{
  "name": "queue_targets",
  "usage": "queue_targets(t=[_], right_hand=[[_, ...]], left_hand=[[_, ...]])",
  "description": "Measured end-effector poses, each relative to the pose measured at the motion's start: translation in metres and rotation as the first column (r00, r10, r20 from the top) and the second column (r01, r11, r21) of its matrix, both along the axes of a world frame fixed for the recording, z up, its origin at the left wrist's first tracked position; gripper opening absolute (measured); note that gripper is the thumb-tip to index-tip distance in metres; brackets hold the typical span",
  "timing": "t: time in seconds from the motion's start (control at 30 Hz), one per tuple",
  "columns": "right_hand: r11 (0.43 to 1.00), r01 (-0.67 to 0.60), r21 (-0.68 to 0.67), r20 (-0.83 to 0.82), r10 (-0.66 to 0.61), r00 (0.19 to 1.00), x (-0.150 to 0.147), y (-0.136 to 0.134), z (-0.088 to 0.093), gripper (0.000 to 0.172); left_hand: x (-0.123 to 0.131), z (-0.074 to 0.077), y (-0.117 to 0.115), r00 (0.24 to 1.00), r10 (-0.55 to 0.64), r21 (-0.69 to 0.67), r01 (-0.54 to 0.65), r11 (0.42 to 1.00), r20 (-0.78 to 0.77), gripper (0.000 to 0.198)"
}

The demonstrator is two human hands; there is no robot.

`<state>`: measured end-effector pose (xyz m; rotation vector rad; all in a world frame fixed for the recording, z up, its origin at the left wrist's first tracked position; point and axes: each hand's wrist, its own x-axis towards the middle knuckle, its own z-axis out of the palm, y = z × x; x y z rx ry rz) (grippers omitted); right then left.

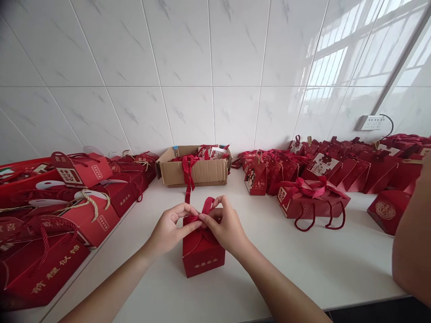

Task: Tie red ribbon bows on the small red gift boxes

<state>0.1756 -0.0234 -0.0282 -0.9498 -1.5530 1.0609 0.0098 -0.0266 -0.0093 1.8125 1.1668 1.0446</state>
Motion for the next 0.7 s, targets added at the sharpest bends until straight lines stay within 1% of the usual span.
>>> queue_targets(t=[0.07, 0.2, 0.27, 0.37, 0.47, 0.57, 0.63, 0.7], right_hand=[[1.000, 0.002, -0.005, -0.025, -0.003, 1.000, 0.000, -0.001, 0.000, 0.033], [0.999, -0.035, 0.021, 0.021, 0.034, 0.999, 0.001, -0.002, 0.001, 0.019], [0.999, -0.035, 0.039, 0.089, 0.032, 0.996, 0.002, -0.002, 0.002, 0.017], [0.997, -0.003, 0.075, 0.241, -0.016, 0.970, 0.007, -0.003, 0.003, 0.019], [0.988, 0.020, 0.154, 0.320, -0.069, 0.945, 0.010, -0.003, 0.003, 0.016], [0.979, 0.056, 0.197, 0.293, -0.113, 0.949, 0.009, -0.002, 0.001, 0.014], [0.982, 0.084, 0.167, 0.260, -0.126, 0.957, 0.008, -0.002, 0.000, 0.013], [0.990, 0.096, 0.107, 0.233, -0.119, 0.965, 0.006, -0.002, 0.000, 0.015]], left_hand=[[0.000, -0.002, 0.000, 1.000, 0.011, 0.014, -0.011, 1.000, 0.000, 0.017], [-0.002, -0.004, -0.002, 0.999, 0.007, 0.052, -0.006, 0.999, -0.033, 0.015], [-0.003, -0.006, -0.003, 0.998, 0.031, 0.098, -0.026, 0.995, -0.056, 0.013], [-0.002, -0.009, -0.003, 0.986, 0.106, 0.223, -0.075, 0.972, -0.129, 0.006], [-0.002, -0.012, -0.003, 0.957, 0.190, 0.316, -0.114, 0.942, -0.221, 0.006], [-0.003, -0.014, -0.003, 0.936, 0.231, 0.352, -0.130, 0.927, -0.264, 0.009], [-0.003, -0.014, -0.003, 0.929, 0.254, 0.386, -0.137, 0.912, -0.270, 0.008], [-0.003, -0.014, -0.003, 0.924, 0.270, 0.411, -0.142, 0.901, -0.272, 0.008]])
